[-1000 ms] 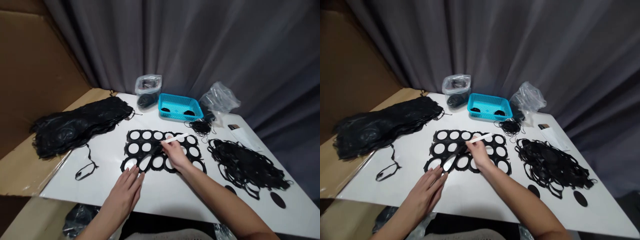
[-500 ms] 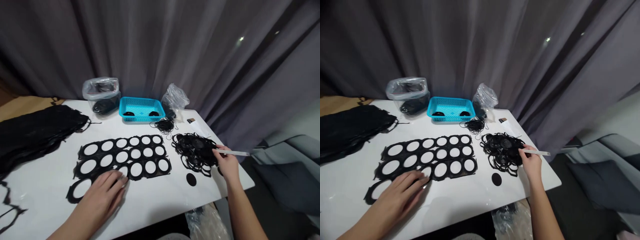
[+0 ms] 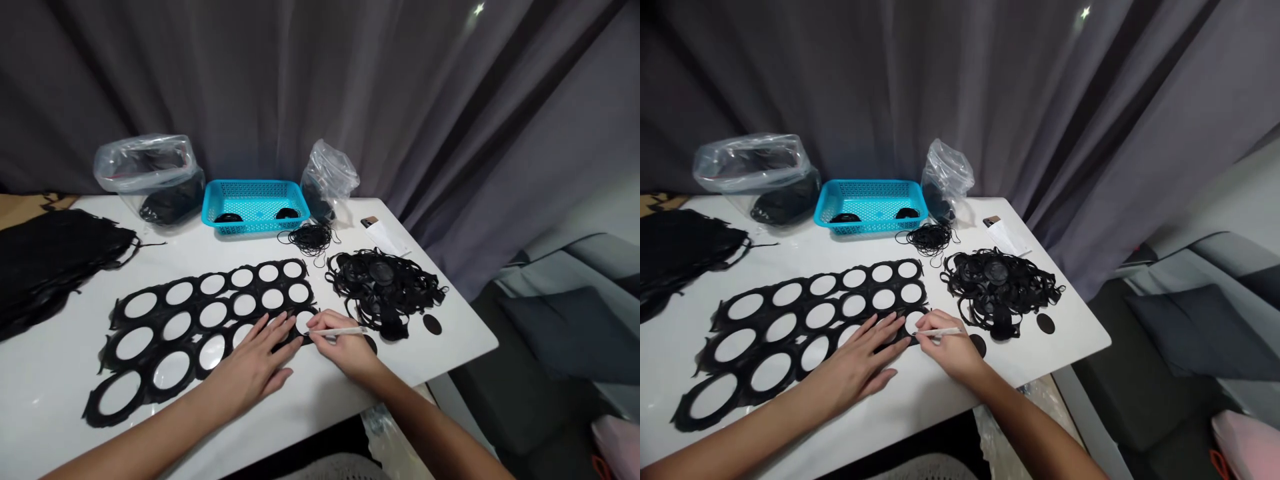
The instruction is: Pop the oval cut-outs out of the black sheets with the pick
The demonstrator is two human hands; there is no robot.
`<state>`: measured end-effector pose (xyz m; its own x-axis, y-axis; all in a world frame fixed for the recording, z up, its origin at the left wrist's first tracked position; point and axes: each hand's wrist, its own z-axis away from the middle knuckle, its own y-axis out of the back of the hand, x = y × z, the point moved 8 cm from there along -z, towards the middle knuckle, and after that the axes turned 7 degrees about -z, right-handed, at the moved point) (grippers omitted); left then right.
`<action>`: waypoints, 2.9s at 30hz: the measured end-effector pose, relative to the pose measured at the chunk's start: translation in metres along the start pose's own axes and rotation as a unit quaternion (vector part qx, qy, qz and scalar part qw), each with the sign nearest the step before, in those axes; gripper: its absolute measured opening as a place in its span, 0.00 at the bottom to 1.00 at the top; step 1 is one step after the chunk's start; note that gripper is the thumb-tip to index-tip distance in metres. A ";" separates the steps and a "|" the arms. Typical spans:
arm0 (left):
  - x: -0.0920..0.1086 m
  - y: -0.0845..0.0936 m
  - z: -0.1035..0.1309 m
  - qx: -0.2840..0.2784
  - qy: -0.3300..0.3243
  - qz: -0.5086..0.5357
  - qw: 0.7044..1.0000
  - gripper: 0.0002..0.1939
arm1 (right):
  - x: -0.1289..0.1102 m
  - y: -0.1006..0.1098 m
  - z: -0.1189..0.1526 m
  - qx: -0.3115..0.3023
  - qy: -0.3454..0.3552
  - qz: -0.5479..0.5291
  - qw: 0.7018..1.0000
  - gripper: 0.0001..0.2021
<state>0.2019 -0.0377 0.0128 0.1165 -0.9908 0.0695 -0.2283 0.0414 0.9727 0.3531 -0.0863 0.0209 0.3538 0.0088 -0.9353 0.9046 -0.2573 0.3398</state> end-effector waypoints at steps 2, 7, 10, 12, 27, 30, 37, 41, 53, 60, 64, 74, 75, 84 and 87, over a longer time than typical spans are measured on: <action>0.000 0.000 0.000 0.001 0.000 -0.001 1.000 0.25 | 0.000 0.000 0.000 -0.001 0.007 0.006 1.000 0.08; 0.001 0.000 -0.001 0.003 0.001 0.001 1.000 0.25 | -0.004 0.000 0.000 -0.006 0.022 0.012 1.000 0.08; 0.001 0.000 -0.001 0.002 0.001 0.004 1.000 0.24 | -0.005 0.001 -0.001 -0.009 0.024 0.022 0.999 0.07; 0.002 0.000 0.000 0.002 0.004 0.009 1.000 0.24 | -0.004 -0.001 0.000 -0.014 0.026 0.036 0.999 0.07; 0.003 0.009 -0.002 -0.007 0.012 0.049 0.999 0.24 | -0.004 0.099 -0.064 0.141 0.016 0.224 0.964 0.07; 0.001 0.018 -0.011 -0.010 0.015 0.083 0.996 0.24 | 0.003 0.077 -0.077 0.071 -0.017 0.103 0.992 0.07; -0.028 0.005 -0.018 0.049 0.052 0.037 0.997 0.22 | 0.009 0.002 -0.068 -0.068 -0.031 0.034 0.997 0.05; -0.027 -0.006 -0.013 0.037 0.046 0.021 0.998 0.24 | 0.010 0.001 -0.068 -0.073 -0.017 0.039 0.996 0.05; -0.024 -0.009 -0.014 0.028 0.035 0.014 0.999 0.25 | -0.017 -0.023 -0.051 -0.124 0.155 0.254 0.947 0.06; -0.025 -0.007 -0.013 0.022 0.043 0.040 0.998 0.25 | -0.017 0.073 -0.098 0.126 0.129 0.384 0.905 0.08; -0.024 0.001 -0.015 0.023 0.039 0.058 0.997 0.24 | -0.004 0.113 -0.127 0.177 0.053 0.265 0.947 0.07; -0.057 -0.001 -0.045 -0.023 0.065 -0.005 0.998 0.25 | 0.010 0.006 -0.120 -0.085 0.018 0.059 0.994 0.05; -0.058 -0.003 -0.045 -0.023 0.067 -0.008 0.997 0.25 | 0.012 0.004 -0.120 -0.088 0.011 0.055 0.994 0.05; -0.056 -0.007 -0.042 -0.006 0.066 -0.005 0.998 0.25 | 0.014 0.004 -0.119 -0.084 0.025 0.064 0.994 0.05; -0.057 -0.008 -0.041 0.000 0.068 0.000 0.998 0.25 | 0.012 0.003 -0.119 -0.088 0.048 0.078 0.992 0.04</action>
<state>0.2367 0.0236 0.0103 0.2467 -0.9640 0.0992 -0.2291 0.0415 0.9725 0.3879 0.0279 0.0225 0.5068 0.0755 -0.8587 0.8612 -0.0898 0.5003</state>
